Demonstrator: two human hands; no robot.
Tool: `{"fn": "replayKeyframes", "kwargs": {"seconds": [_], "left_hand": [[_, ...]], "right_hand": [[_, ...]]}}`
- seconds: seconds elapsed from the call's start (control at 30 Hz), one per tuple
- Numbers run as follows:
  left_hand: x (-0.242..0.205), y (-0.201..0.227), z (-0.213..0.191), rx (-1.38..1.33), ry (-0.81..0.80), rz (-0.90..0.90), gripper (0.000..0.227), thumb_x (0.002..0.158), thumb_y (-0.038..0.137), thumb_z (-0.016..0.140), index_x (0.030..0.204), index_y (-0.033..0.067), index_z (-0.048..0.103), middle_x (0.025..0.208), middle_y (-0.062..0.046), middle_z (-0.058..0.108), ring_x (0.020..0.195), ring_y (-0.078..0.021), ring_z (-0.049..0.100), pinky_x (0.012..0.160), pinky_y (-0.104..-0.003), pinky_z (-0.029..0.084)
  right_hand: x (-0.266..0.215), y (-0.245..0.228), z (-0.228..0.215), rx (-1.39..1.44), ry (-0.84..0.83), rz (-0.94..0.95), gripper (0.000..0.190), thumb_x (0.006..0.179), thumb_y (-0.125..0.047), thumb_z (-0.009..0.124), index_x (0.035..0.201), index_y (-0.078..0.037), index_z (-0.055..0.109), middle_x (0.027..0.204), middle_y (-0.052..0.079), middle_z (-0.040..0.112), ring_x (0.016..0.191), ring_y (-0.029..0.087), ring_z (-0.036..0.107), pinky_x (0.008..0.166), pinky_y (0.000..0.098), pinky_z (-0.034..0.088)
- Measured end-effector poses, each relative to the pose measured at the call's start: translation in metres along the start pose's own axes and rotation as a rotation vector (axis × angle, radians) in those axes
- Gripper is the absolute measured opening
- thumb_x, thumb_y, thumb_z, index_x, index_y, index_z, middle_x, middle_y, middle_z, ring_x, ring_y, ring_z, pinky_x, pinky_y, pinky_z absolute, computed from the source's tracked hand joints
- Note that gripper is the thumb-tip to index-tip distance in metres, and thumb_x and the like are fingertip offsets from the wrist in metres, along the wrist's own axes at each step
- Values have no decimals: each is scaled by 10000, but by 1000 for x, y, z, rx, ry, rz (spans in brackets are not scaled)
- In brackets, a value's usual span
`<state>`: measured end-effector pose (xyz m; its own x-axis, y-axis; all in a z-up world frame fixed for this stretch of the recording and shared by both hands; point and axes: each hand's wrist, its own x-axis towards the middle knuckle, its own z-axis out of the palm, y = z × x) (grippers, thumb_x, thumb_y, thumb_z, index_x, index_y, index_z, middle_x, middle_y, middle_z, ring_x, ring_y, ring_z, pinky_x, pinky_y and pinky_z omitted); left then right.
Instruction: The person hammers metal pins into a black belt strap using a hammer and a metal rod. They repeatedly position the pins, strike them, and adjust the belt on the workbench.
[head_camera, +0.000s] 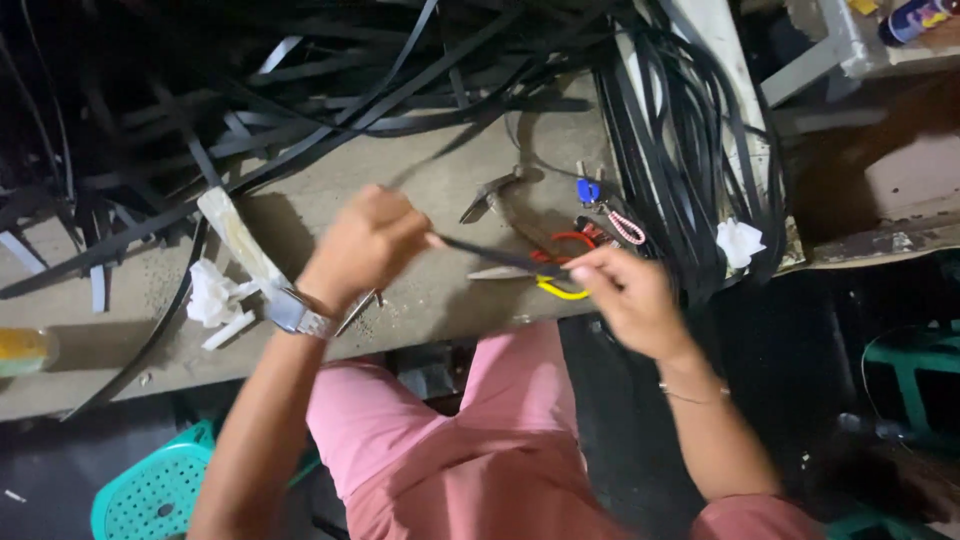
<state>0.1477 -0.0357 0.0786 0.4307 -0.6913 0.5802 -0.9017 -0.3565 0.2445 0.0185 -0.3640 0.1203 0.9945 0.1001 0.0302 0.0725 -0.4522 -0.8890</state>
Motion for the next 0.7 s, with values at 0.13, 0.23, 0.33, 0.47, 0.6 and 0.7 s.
{"fn": "replayKeyframes", "kwargs": {"seconds": [0.13, 0.23, 0.33, 0.47, 0.6, 0.7], "left_hand": [[5, -60, -37, 159, 101, 7, 249, 1076, 292, 643, 903, 114, 627, 725, -44, 558, 725, -284, 598, 786, -426, 470], [18, -70, -76, 268, 119, 21, 304, 1098, 352, 661, 924, 104, 638, 764, -51, 562, 771, -287, 604, 832, -422, 466], [19, -78, -119, 435, 115, -54, 331, 1154, 320, 743, 929, 100, 639, 796, -45, 505, 816, -286, 538, 862, -443, 396], [2, -105, -186, 562, 170, -161, 479, 1287, 374, 622, 1075, -41, 736, 917, -165, 555, 919, -389, 517, 971, -526, 363], [-65, -195, -215, 751, 72, -297, 215, 1408, 36, 560, 1509, -130, 652, 1416, -317, 681, 1255, -429, 664, 1094, -465, 499], [-60, -220, -218, 762, 66, -251, 182, 1360, 41, 579, 1447, -90, 672, 1354, -279, 691, 1191, -408, 658, 1056, -463, 493]], "right_hand": [[3, -5, -61, -273, 260, -95, 63, 969, -161, 755, 958, -116, 797, 599, 35, 693, 540, 134, 589, 566, 272, 480], [15, 6, -79, -440, 352, -200, 150, 985, -198, 790, 881, -91, 772, 544, 44, 641, 521, 220, 617, 577, 289, 492], [39, 16, -90, -547, 389, -323, 229, 1028, -197, 750, 856, -52, 712, 584, 48, 593, 520, 203, 548, 536, 301, 407], [79, 36, -107, -583, 481, -369, 383, 1125, -242, 651, 823, -8, 632, 632, 31, 498, 548, 154, 417, 553, 324, 274], [141, 65, -121, -493, 588, -407, 539, 1193, -194, 529, 691, -29, 423, 595, 39, 337, 556, 170, 285, 588, 378, 211], [204, 74, -134, -581, 703, -507, 552, 1221, -208, 543, 714, -25, 420, 621, 61, 335, 583, 208, 285, 626, 427, 230]]}}
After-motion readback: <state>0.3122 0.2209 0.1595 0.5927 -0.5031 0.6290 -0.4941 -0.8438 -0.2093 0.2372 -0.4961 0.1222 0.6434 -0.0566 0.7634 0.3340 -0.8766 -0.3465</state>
